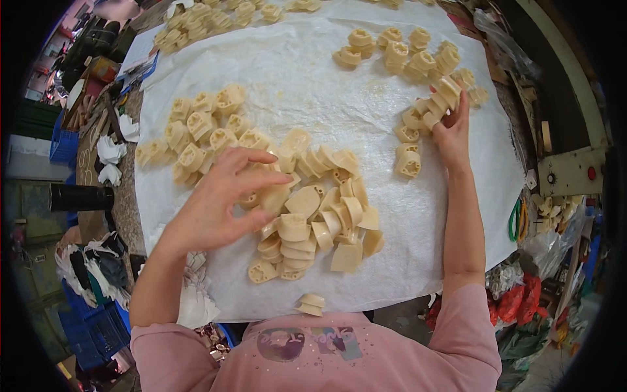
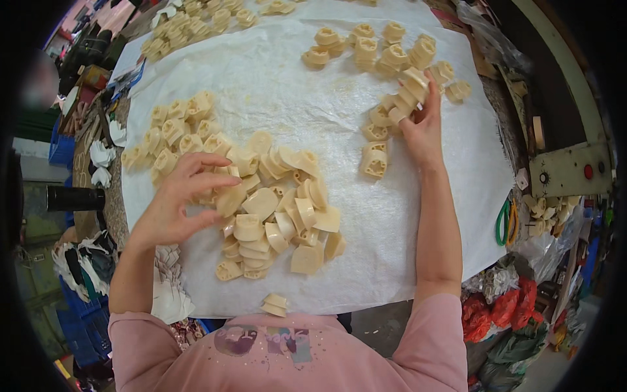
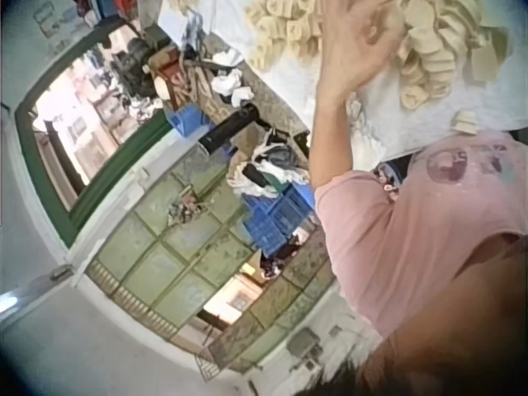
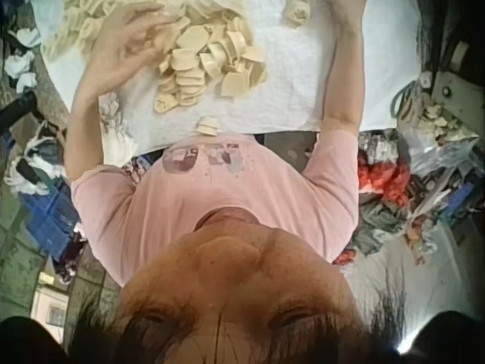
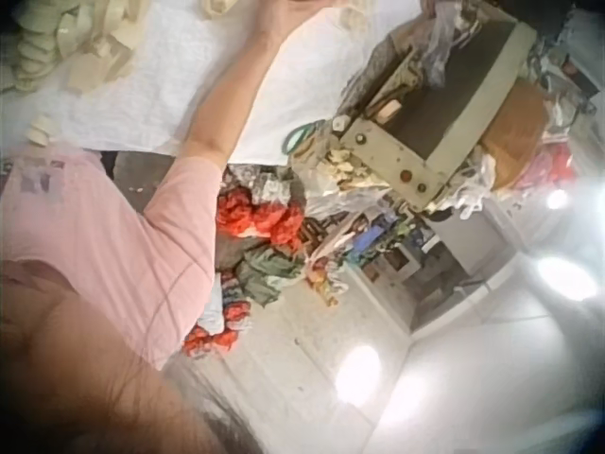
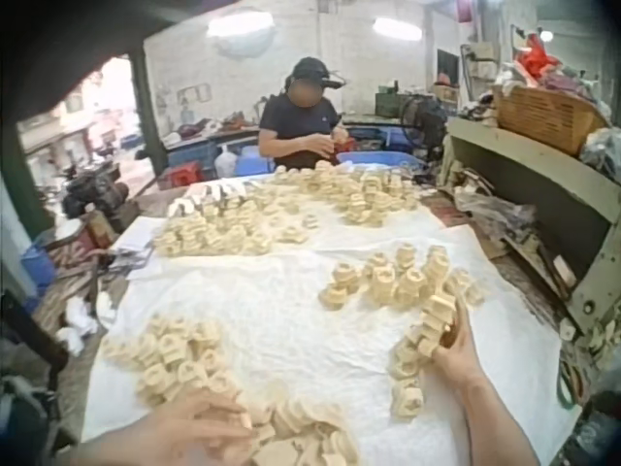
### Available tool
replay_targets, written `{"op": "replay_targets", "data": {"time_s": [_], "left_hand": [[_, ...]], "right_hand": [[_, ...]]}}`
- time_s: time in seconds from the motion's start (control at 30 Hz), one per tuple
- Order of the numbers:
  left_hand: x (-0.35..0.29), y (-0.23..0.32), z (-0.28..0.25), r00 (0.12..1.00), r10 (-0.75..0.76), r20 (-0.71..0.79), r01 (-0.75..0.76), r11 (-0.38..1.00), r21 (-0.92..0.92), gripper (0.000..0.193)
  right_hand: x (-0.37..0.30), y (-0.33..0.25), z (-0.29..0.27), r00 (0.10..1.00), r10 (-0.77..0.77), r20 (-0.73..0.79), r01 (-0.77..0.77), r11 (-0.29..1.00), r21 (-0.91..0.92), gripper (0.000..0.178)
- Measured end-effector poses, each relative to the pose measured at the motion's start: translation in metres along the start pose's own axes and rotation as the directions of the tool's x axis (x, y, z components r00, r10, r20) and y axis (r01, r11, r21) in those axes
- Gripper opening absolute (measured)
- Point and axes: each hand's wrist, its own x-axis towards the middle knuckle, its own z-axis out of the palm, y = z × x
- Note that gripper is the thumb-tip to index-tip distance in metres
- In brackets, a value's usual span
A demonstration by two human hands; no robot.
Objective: The recorder is seen manually inserting small metallic pieces into plastic shoe component molds.
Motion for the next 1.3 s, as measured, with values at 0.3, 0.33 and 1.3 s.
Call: {"op": "replay_targets", "data": {"time_s": [0.3, 0.33, 1.3], "left_hand": [[-0.034, 0.014, 0.042, 0.978, 0.154, -0.139, -0.107, 0.949, 0.297, 0.051], [-0.04, 0.02, 0.049, 0.96, 0.23, -0.159, -0.174, 0.936, 0.306, 0.049], [-0.104, 0.006, 0.087, 0.806, -0.015, -0.592, -0.061, 0.992, -0.109, 0.034]], "right_hand": [[-0.073, -0.033, 0.074, 0.757, -0.191, 0.625, 0.524, 0.75, -0.405, 0.084], [-0.085, -0.036, 0.087, 0.759, -0.156, 0.632, 0.474, 0.798, -0.372, 0.085], [-0.035, 0.014, 0.013, 0.92, -0.227, 0.32, 0.383, 0.691, -0.612, 0.046]]}}
